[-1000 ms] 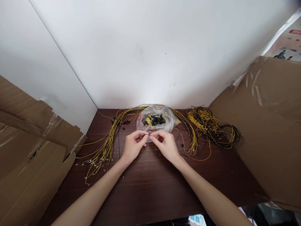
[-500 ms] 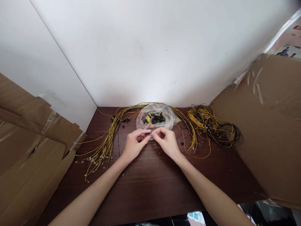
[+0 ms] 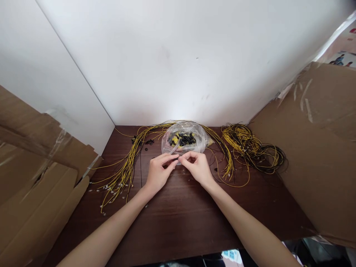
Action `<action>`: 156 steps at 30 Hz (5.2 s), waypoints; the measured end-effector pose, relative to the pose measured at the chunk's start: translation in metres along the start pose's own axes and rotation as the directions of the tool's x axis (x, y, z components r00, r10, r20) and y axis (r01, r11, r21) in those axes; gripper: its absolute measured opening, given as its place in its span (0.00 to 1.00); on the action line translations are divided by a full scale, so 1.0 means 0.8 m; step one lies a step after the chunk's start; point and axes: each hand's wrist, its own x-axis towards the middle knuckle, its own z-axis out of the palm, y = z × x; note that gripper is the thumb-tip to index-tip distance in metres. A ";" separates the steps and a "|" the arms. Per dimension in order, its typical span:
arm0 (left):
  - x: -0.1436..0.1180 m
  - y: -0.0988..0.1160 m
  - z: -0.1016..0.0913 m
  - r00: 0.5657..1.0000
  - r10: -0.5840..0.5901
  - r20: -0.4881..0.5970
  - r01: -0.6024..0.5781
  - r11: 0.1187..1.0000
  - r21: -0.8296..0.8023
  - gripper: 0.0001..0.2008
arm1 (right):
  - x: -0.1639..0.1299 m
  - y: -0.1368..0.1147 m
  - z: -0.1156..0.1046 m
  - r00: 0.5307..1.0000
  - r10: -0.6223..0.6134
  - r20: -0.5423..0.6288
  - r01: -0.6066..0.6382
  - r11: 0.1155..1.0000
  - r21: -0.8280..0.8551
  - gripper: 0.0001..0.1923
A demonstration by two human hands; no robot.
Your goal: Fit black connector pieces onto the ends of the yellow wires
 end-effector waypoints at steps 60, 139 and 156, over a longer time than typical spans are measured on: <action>-0.002 -0.002 0.003 0.987 -0.158 -0.026 0.149 0.966 -0.211 0.12 | -0.007 -0.009 -0.001 0.970 -0.240 -0.029 0.229 0.951 -0.210 0.07; 0.004 -0.004 -0.004 0.998 -0.003 0.059 0.014 0.982 -0.186 0.05 | 0.003 -0.008 -0.022 0.972 -0.082 0.221 0.114 0.984 -0.134 0.07; 0.002 -0.002 -0.002 0.998 -0.053 0.039 0.060 0.975 -0.212 0.07 | -0.003 -0.012 -0.015 0.974 -0.195 0.115 0.214 0.959 -0.187 0.05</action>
